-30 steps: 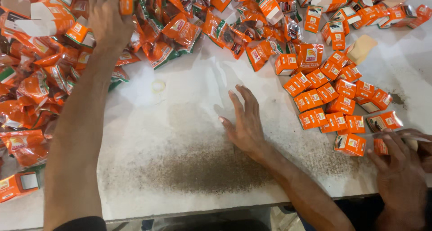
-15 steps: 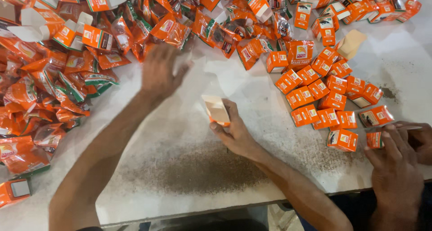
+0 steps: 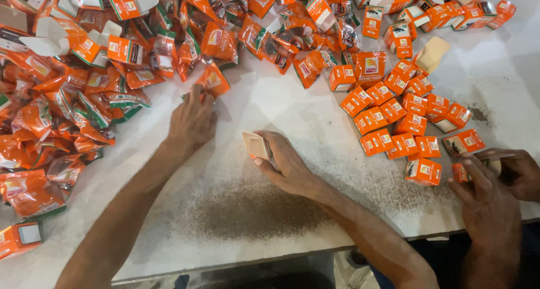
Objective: The person places small plastic-wrapped items into orange and white cardboard boxes, folds the flaps to close them, and stacks the finished boxes on the table. The process is repeated continuously with many identical items.
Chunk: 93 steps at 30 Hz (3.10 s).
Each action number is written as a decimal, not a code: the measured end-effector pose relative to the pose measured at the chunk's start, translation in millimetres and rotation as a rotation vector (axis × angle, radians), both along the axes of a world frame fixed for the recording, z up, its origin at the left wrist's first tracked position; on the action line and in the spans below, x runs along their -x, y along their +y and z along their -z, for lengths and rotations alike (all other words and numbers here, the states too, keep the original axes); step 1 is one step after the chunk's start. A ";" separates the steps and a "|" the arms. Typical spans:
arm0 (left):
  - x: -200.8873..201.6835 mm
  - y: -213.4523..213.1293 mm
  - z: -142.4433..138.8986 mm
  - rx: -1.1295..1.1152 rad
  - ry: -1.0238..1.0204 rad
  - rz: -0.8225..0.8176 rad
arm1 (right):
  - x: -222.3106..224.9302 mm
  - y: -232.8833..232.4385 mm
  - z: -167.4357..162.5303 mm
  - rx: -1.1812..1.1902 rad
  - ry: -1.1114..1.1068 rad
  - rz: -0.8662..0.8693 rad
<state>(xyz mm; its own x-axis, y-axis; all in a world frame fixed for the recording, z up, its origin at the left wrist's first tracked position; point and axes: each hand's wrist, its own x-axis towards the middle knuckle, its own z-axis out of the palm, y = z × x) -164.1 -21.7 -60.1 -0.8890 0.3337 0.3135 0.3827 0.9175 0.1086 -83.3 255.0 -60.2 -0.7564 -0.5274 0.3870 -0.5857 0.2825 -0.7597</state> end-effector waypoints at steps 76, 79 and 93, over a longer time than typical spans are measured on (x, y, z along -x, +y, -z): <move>-45.8 59.2 1.5 -1.317 -0.983 0.110 | -13.3 1.8 2.0 -0.136 0.213 0.179; -42.3 64.6 3.2 -1.224 -0.981 0.088 | -14.4 -1.0 -0.9 -0.140 0.125 0.196; -82.3 58.3 -13.2 -0.594 -0.103 0.623 | -10.6 2.8 22.4 -0.077 -0.052 0.261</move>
<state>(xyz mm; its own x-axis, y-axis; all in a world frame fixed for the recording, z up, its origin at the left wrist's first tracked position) -81.8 36.6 -47.0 -0.6325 0.5758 0.5180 0.7585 0.3248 0.5650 -72.7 257.8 -82.6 -0.8883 -0.3387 0.3102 -0.4463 0.4766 -0.7574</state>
